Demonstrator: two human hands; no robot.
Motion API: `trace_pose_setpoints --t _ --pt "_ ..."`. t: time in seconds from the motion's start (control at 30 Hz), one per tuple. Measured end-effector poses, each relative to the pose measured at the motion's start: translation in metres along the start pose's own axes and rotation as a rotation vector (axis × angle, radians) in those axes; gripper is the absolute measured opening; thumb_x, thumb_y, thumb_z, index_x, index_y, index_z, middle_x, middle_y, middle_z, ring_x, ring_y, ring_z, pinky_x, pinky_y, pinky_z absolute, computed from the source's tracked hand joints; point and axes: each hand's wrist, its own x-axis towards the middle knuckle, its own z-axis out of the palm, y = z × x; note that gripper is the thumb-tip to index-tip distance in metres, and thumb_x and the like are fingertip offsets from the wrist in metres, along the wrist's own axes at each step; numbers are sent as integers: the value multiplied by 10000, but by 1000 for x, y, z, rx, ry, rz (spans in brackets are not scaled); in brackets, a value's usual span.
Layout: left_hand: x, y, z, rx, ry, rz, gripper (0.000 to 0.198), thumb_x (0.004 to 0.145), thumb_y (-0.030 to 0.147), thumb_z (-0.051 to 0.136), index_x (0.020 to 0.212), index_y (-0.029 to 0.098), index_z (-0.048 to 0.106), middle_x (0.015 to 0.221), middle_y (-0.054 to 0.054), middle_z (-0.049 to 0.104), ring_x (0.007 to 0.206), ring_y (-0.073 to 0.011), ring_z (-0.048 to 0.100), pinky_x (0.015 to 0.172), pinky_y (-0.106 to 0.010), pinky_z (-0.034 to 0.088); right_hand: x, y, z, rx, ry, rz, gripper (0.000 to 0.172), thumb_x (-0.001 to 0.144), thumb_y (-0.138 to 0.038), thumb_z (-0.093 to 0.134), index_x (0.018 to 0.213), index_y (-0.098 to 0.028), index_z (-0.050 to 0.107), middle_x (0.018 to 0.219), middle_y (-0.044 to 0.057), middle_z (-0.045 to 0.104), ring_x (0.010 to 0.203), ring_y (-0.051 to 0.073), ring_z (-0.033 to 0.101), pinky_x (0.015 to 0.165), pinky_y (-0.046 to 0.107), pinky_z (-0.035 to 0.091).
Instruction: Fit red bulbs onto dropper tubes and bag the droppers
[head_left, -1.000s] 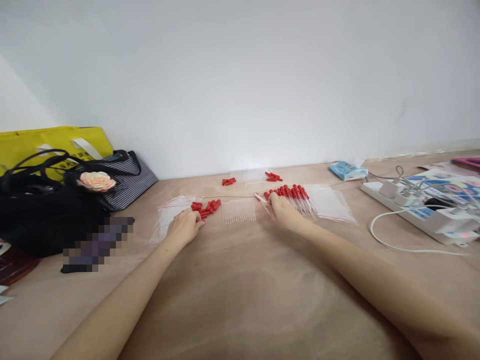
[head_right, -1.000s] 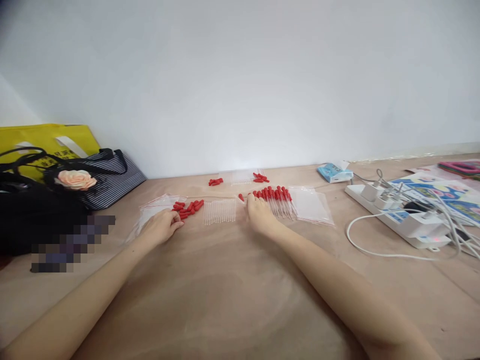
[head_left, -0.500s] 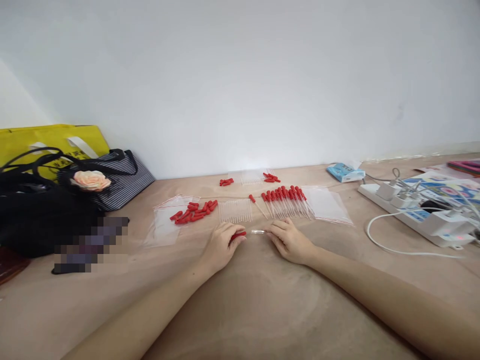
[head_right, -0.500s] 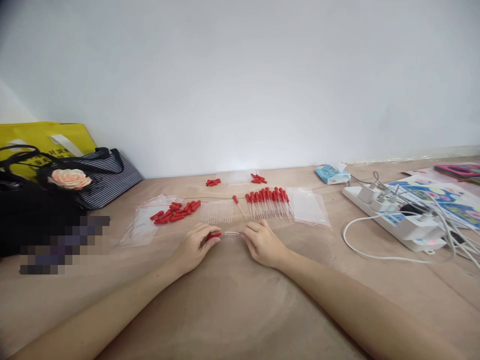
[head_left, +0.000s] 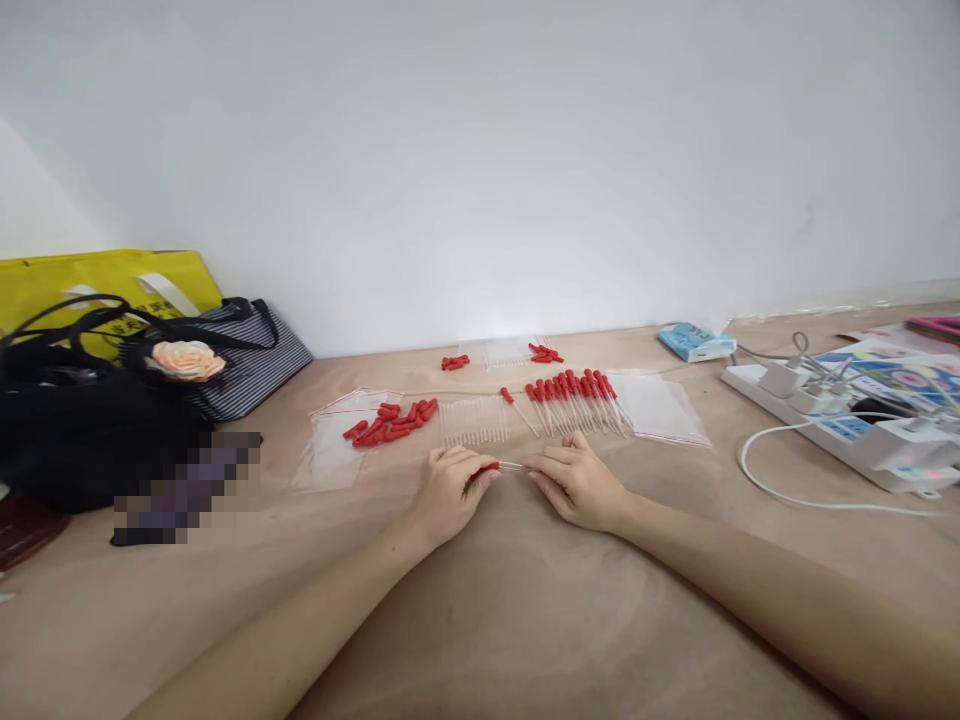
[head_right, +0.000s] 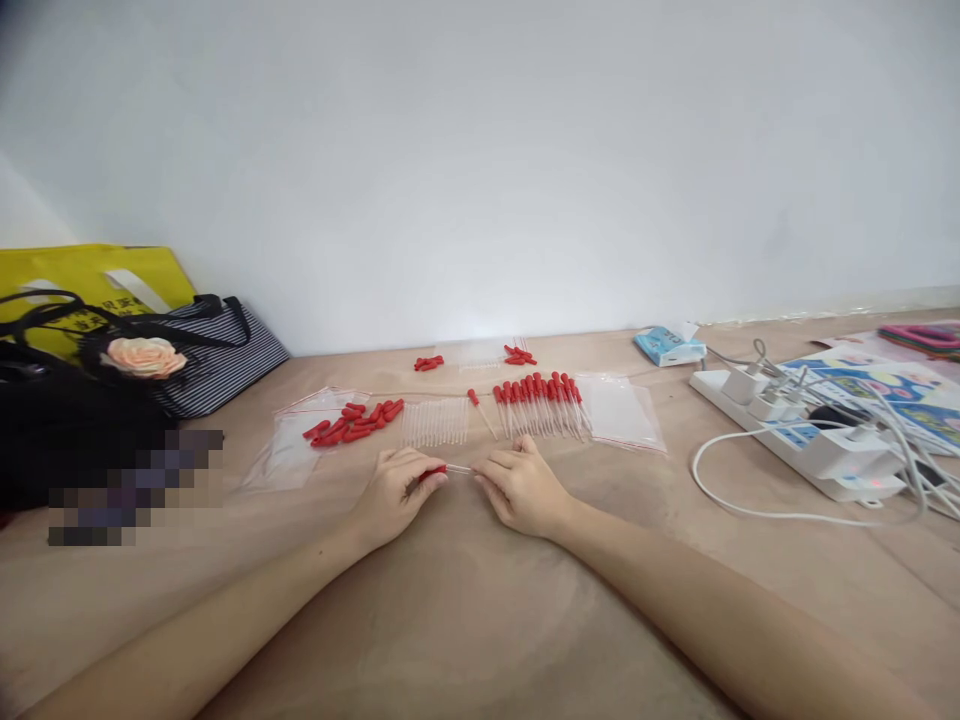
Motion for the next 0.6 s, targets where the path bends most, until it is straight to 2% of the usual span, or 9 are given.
trace_pose_setpoints --t 0.13,0.27,0.6 --pt "0 2 -1 -51 -5 -46 180 830 281 452 837 200 613 790 -6 663 757 -155 557 750 -328 320 1 -4 0 -15 2 -4 238 852 -170 359 930 -147 582 721 37 613 627 121 495 671 298 242" --pt "0 2 -2 -72 -11 -30 163 827 249 448 817 195 602 784 -5 654 761 -154 551 763 -326 318 1 -3 -1 -18 -2 -19 247 856 -188 364 946 -156 592 688 25 604 587 112 470 660 296 231" --pt "-4 2 -2 -24 -91 153 169 835 235 435 767 191 583 768 -4 641 759 -144 536 823 -344 262 4 5 -8 -120 -81 -135 248 852 -186 368 839 -193 616 689 13 610 550 100 407 644 308 185"
